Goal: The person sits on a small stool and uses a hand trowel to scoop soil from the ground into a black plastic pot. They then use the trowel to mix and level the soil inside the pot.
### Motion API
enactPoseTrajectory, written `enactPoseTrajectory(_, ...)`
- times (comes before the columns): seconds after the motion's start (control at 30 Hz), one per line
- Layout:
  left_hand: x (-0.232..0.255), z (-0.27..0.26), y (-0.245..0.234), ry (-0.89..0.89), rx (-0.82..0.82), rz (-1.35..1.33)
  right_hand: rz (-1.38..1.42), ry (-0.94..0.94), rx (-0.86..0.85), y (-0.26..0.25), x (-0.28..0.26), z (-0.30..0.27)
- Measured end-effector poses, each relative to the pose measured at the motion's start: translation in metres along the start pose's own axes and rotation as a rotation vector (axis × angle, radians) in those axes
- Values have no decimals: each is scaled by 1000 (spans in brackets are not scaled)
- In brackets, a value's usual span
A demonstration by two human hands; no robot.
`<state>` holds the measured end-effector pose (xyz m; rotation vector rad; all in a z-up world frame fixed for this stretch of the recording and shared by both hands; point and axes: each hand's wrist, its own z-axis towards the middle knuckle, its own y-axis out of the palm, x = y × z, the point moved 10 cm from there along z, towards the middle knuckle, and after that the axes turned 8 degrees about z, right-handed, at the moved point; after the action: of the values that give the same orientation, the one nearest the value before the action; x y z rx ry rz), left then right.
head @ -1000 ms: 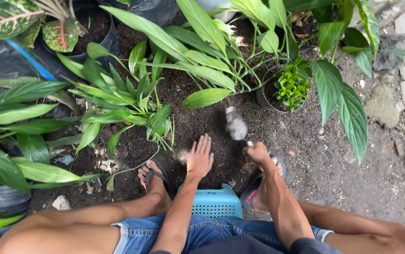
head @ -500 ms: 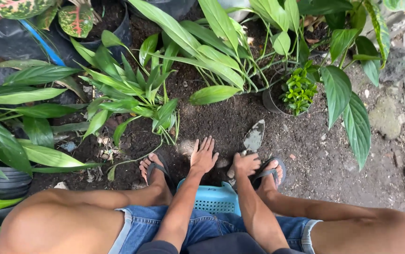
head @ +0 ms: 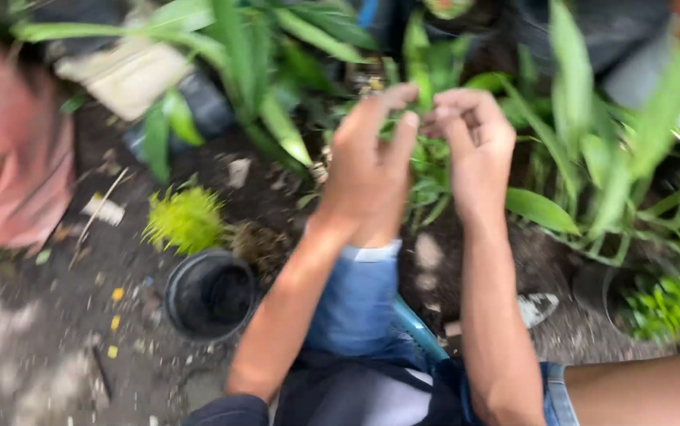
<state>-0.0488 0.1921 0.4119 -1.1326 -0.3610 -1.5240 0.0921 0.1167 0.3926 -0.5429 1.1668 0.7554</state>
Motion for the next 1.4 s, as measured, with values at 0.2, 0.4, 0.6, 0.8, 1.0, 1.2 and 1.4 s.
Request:
enactPoseTrajectory(0.2,-50,-55,-228,-249,204,255,79,34,-550,218,-44,-11)
enactPoseTrajectory(0.4,-205,-242,-288,-785,278,449,-78,134,-796,374,137,-140)
enactPoseTrajectory(0.6,-252,-340,-259,-855,470,368,-461,678,-911,326,277,-283)
enactPoseTrajectory(0.8,-356,-294,-173,-1049,617,-363,-458,791,-1063,324,289,-333)
enactPoseTrajectory(1.0,-480,-388,-144,-1689,1098,-10,-241,889,-997,307,315,-345)
enactPoseTrajectory(1.2,-496,-397,-147,-1919,903,334,-290,865,-1011,306,287,-321)
enactPoseTrajectory(1.4,-475,-363,-142,-1886,635,431,-333,859,-1017,309,276,-307)
